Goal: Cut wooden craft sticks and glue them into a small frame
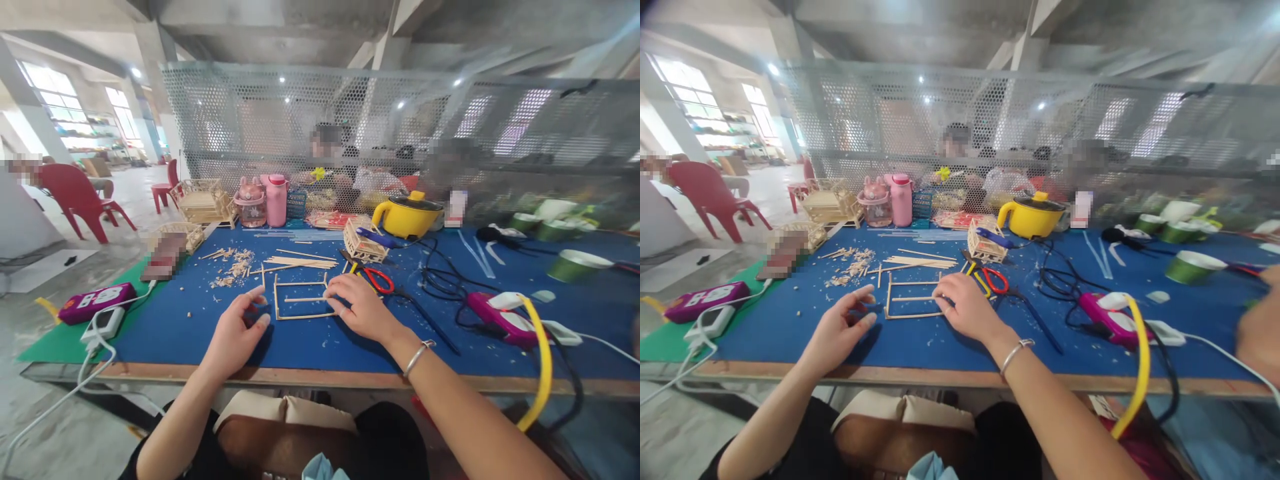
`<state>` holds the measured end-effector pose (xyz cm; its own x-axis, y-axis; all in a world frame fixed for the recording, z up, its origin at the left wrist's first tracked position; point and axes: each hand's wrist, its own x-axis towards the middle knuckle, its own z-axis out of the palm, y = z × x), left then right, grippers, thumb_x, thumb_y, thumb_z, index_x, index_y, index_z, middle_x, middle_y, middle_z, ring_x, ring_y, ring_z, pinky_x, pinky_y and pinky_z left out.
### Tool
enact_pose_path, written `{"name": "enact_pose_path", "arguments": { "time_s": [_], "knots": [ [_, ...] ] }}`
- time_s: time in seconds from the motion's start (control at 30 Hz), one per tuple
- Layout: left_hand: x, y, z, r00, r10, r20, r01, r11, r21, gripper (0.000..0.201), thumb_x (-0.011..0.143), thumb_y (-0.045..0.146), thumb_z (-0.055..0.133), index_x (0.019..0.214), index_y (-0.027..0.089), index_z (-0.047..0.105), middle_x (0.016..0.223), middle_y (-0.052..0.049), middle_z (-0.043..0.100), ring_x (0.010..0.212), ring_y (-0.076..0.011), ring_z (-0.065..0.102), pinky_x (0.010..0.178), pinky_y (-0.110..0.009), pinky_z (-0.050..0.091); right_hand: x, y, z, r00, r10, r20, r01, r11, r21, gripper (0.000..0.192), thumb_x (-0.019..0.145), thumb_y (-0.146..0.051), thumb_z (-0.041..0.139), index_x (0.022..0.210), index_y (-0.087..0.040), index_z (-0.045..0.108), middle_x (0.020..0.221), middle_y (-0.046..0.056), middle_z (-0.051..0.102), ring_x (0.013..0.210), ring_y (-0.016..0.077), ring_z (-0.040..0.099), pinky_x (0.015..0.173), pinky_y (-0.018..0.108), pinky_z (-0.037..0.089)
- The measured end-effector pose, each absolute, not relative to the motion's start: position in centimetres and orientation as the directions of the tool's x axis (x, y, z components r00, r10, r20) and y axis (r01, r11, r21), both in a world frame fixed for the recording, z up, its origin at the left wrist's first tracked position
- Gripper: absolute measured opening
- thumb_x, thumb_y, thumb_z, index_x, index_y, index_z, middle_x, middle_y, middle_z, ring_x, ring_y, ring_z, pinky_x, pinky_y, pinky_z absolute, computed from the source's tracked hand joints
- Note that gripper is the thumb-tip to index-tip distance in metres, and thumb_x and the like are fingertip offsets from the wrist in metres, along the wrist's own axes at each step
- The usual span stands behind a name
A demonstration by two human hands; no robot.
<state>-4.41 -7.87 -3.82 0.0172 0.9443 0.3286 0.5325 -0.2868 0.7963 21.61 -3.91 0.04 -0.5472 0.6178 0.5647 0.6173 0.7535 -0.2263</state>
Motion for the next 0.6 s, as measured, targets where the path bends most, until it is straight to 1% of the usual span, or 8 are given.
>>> {"name": "enact_pose_path", "arguments": {
  "time_s": [0.07, 0.1, 0.17, 0.2, 0.27, 0.33, 0.47, 0.6],
  "knots": [
    [-4.0, -7.8, -4.1, 0.037, 0.948, 0.316, 0.6, -0.274, 0.751, 0.051, 0.078, 0.029, 0.056, 0.127, 0.021, 0.048, 0.105, -0.005, 0.061, 0.087, -0.0162, 0.056, 0.077, -0.028, 0.046, 21.9, -3.6, -0.1, -0.469, 0.666, 0.58, 0.624, 0.715, -0.315, 0.012, 0.086, -0.022, 0.051, 0.084, -0.02, 0.063, 0.089, 0.006, 0.066, 0.088, 0.0185, 0.058, 0.083, 0.033, 0.044],
    [-3.7, -7.7, -4.1, 0.044, 0.948, 0.315, 0.644, -0.268, 0.717, 0.048, 0.077, 0.029, 0.057, 0.124, 0.02, 0.051, 0.103, -0.005, 0.061, 0.088, -0.0172, 0.057, 0.08, -0.03, 0.046, 22.2, -3.3, -0.2, -0.381, 0.704, 0.599, 0.642, 0.668, -0.376, 0.013, 0.087, -0.022, 0.05, 0.085, -0.02, 0.062, 0.088, 0.005, 0.066, 0.086, 0.0175, 0.059, 0.081, 0.031, 0.044],
    [-3.3, -7.5, -3.7, 0.066, 0.95, 0.305, 0.724, -0.256, 0.641, 0.037, 0.078, 0.031, 0.056, 0.113, 0.019, 0.059, 0.097, -0.006, 0.062, 0.088, -0.0193, 0.057, 0.083, -0.033, 0.045, 23.1, -2.6, -0.4, -0.154, 0.775, 0.613, 0.707, 0.52, -0.48, 0.014, 0.087, -0.023, 0.048, 0.087, -0.019, 0.062, 0.086, 0.004, 0.067, 0.08, 0.0164, 0.06, 0.076, 0.028, 0.045],
    [-3.0, -7.4, -3.5, 0.085, 0.953, 0.289, 0.755, -0.251, 0.606, 0.03, 0.079, 0.032, 0.055, 0.105, 0.019, 0.063, 0.094, -0.006, 0.062, 0.087, -0.0202, 0.058, 0.082, -0.033, 0.045, 23.5, -2.2, -0.5, -0.064, 0.801, 0.595, 0.756, 0.428, -0.496, 0.014, 0.086, -0.022, 0.048, 0.086, -0.019, 0.062, 0.085, 0.004, 0.067, 0.078, 0.0165, 0.06, 0.074, 0.028, 0.045],
    [-2.6, -7.1, -3.1, 0.123, 0.961, 0.248, 0.796, -0.245, 0.554, 0.022, 0.081, 0.032, 0.053, 0.091, 0.019, 0.066, 0.09, -0.006, 0.063, 0.085, -0.0213, 0.059, 0.08, -0.034, 0.045, 24.2, -1.7, -0.8, 0.017, 0.848, 0.53, 0.855, 0.262, -0.448, 0.013, 0.083, -0.02, 0.05, 0.081, -0.018, 0.063, 0.083, 0.005, 0.067, 0.079, 0.0179, 0.06, 0.074, 0.029, 0.043],
    [-2.3, -6.9, -2.8, 0.13, 0.966, 0.224, 0.817, -0.232, 0.529, 0.021, 0.082, 0.032, 0.05, 0.086, 0.019, 0.067, 0.09, -0.006, 0.064, 0.085, -0.022, 0.059, 0.08, -0.034, 0.044, 24.6, -1.4, -1.0, 0.009, 0.885, 0.465, 0.911, 0.184, -0.368, 0.012, 0.08, -0.018, 0.053, 0.076, -0.018, 0.064, 0.083, 0.005, 0.067, 0.082, 0.0192, 0.059, 0.076, 0.03, 0.041],
    [-2.4, -6.6, -2.7, 0.09, 0.97, 0.226, 0.823, -0.2, 0.531, 0.022, 0.084, 0.031, 0.048, 0.086, 0.021, 0.067, 0.092, -0.005, 0.066, 0.088, -0.0223, 0.06, 0.081, -0.034, 0.044, 24.6, -1.7, -0.7, 0.037, 0.903, 0.427, 0.933, 0.122, -0.339, 0.014, 0.081, -0.02, 0.051, 0.078, -0.021, 0.065, 0.086, 0.004, 0.067, 0.085, 0.0185, 0.06, 0.075, 0.029, 0.038],
    [-3.3, -6.9, -2.8, 0.08, 0.966, 0.244, 0.807, -0.207, 0.553, 0.022, 0.083, 0.03, 0.047, 0.088, 0.021, 0.067, 0.094, -0.004, 0.067, 0.09, -0.0218, 0.06, 0.082, -0.033, 0.043, 24.4, -2.2, 0.0, 0.187, 0.912, 0.365, 0.952, -0.077, -0.295, 0.017, 0.08, -0.024, 0.049, 0.08, -0.024, 0.066, 0.088, 0.003, 0.069, 0.084, 0.0215, 0.06, 0.068, 0.032, 0.034]
  ]
}}
